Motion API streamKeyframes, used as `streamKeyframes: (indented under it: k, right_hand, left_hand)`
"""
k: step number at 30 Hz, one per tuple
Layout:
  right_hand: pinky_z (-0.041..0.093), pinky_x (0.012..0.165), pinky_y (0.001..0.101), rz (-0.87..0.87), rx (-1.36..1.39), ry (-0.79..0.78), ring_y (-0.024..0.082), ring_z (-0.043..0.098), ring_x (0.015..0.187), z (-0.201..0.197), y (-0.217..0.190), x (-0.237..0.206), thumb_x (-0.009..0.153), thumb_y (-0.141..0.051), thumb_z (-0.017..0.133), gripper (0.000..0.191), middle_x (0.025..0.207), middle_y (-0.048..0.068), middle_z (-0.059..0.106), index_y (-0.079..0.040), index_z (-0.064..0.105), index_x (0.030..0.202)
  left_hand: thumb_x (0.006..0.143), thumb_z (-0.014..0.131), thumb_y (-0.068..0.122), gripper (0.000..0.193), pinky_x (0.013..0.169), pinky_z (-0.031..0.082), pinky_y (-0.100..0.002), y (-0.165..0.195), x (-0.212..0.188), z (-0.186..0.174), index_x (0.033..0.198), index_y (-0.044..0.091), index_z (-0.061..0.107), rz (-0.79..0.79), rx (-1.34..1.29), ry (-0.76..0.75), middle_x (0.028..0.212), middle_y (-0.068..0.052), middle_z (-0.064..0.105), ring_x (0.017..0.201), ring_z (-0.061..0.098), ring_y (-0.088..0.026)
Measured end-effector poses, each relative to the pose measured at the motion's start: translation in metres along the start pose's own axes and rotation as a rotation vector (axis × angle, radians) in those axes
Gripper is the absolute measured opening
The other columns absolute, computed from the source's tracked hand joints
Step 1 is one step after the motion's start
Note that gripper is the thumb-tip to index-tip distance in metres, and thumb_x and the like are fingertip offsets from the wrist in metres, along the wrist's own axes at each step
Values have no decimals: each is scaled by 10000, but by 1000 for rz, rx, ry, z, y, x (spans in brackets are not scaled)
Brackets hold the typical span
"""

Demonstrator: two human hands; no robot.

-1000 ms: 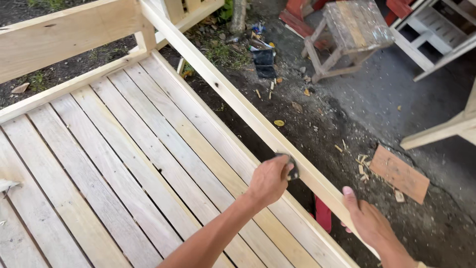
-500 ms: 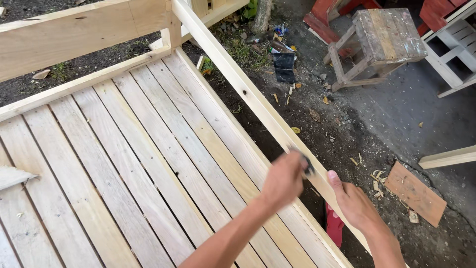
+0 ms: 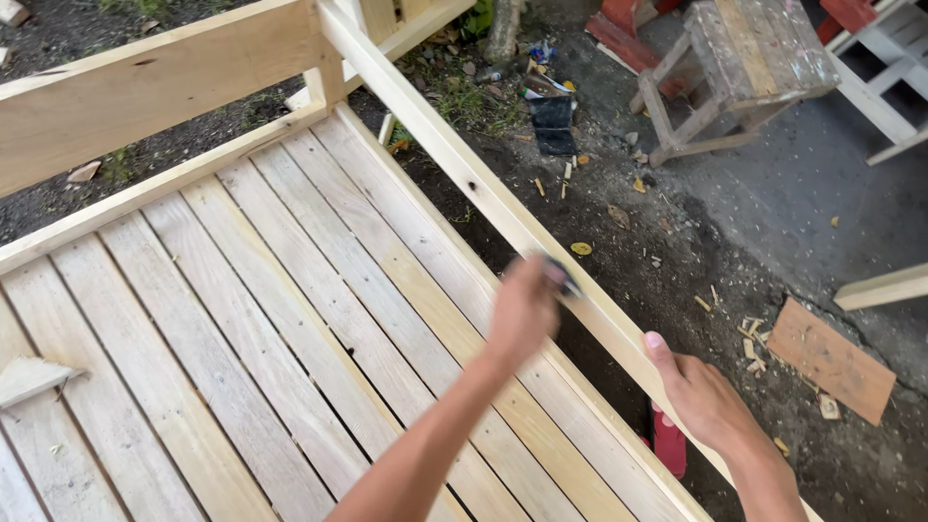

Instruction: The person sands the wooden rails and frame of an unfinished slatted furniture piece using a sanding block, working along the top rails and corners. They steady the frame with one hand while sanding with the other, moving around the piece to reach different rails and occasionally repositioning the sandpaper.

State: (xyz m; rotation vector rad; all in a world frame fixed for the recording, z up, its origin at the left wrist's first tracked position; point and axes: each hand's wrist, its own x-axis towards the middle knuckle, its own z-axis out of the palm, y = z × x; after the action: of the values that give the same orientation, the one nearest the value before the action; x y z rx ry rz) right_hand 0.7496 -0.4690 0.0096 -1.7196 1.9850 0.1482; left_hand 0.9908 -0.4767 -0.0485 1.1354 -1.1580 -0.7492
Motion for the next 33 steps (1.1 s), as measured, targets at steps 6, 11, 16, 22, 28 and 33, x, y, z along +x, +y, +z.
streamKeyframes:
  k: [6, 11, 16, 22, 28, 33]
  right_hand:
    - [577, 978, 536, 47, -6, -69, 320, 767, 810, -1, 2, -9, 932, -811, 115, 1037, 848, 222, 752, 23, 724, 1031]
    - [533, 983, 529, 110, 6, -89, 303, 791, 745, -7, -7, -23, 904, -794, 100, 970, 825, 163, 776, -72, 719, 1097]
    - [573, 926, 502, 76, -19, -89, 312, 750, 756, -11, -9, -23, 950, -783, 127, 996, 752, 205, 728, 19, 713, 879]
    - [526, 1033, 514, 106, -59, -10, 370, 748, 969, -15, -33, -22, 980, -741, 144, 973, 875, 228, 760, 13, 758, 941]
    - [413, 1147, 512, -128, 105, -48, 366, 744, 1131, -6, -98, 20, 921, -722, 272, 899, 1371, 254, 621, -76, 422, 1529]
    - [410, 1101, 533, -224, 72, -51, 368, 629, 1196, 1, -110, 44, 951, -761, 304, 927, 1299, 276, 629, -26, 452, 1495]
  left_hand:
    - [1057, 527, 138, 165, 746, 486, -491, -7, 9, -15, 995, -14, 548, -127, 218, -55, 903, -224, 610, 807, 570, -398]
    - [1084, 491, 181, 252, 749, 482, -457, -2, -10, -3, 913, -3, 493, -63, 399, -372, 917, -190, 578, 789, 589, -331]
    - [1072, 480, 196, 209, 740, 493, -465, -21, 34, -23, 974, 29, 560, -257, 109, -27, 887, -158, 640, 802, 586, -324]
    - [910, 566, 81, 82, 820, 500, -455, -29, 16, -22, 966, 48, 616, -17, 326, -180, 974, -171, 624, 960, 614, -352]
    - [1000, 550, 90, 99, 815, 491, -457, -23, 42, -38, 962, 0, 565, 38, 297, -88, 918, -193, 588, 914, 581, -342]
    - [1056, 513, 164, 165, 738, 510, -464, -28, 112, -85, 992, 19, 559, -346, 190, 91, 836, -184, 632, 764, 619, -319]
